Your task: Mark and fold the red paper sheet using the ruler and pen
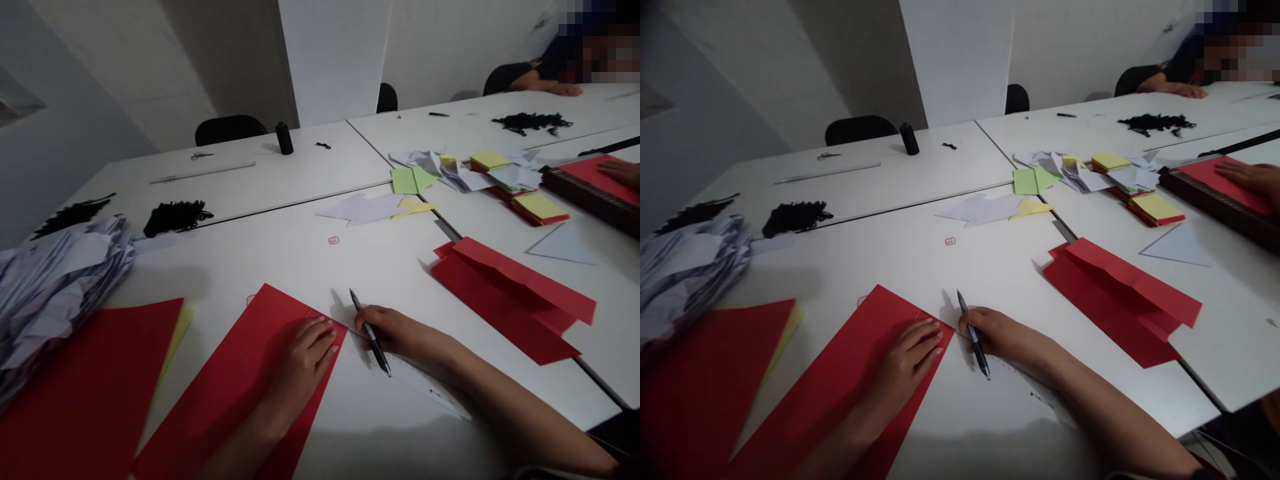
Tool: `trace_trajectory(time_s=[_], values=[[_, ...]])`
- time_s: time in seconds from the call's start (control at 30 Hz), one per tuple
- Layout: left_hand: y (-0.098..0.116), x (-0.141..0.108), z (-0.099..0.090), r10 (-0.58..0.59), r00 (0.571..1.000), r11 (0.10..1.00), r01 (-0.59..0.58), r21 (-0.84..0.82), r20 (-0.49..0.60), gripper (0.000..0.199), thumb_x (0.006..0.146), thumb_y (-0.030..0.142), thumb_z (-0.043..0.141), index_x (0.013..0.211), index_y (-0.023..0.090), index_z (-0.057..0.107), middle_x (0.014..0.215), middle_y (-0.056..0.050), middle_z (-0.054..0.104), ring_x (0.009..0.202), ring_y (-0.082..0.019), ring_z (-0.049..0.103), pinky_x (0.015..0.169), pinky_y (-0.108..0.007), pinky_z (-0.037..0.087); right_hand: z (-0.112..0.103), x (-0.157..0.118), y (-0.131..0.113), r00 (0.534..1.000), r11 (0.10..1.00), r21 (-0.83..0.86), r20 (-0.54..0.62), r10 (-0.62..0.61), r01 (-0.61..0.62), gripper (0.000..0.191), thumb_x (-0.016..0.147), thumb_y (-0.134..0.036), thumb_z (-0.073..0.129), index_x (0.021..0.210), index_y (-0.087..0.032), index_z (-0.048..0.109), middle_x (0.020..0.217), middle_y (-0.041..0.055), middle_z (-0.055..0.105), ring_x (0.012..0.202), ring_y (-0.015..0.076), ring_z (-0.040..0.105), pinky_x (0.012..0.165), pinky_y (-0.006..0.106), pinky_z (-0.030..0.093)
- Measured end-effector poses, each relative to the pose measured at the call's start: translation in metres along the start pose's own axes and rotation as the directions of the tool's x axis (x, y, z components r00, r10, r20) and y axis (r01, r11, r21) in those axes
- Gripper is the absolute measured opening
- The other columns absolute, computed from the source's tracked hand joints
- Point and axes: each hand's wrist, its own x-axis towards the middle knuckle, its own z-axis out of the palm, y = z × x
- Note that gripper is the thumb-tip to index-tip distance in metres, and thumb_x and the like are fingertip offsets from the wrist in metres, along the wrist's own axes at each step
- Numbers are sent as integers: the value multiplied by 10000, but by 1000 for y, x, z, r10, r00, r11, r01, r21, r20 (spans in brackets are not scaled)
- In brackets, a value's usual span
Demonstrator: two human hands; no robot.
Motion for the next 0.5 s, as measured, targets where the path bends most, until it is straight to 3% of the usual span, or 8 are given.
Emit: trace_trajectory(time_s=[0.17,0.5], values=[[-2,0,0,53,999,995,-53,89,3,367,929,126,444,1212,316,580,1327,-11,551,1272,-181,487,1020,-411,498,-1,0,-1,1000,1000,-2,6,-1,1,331,745,-14,513,1016,-200,547,1002,54,573,805,145,540,687,242,451],[-3,-1,1,34,999,998,-34,46,-9,416,928,90,413,1249,327,531,1323,-1,560,1237,-162,525,991,-383,522,2,0,2,1000,1000,-20,-9,-15,15,293,772,-41,547,1019,-198,531,1003,51,575,815,147,548,709,251,457]])
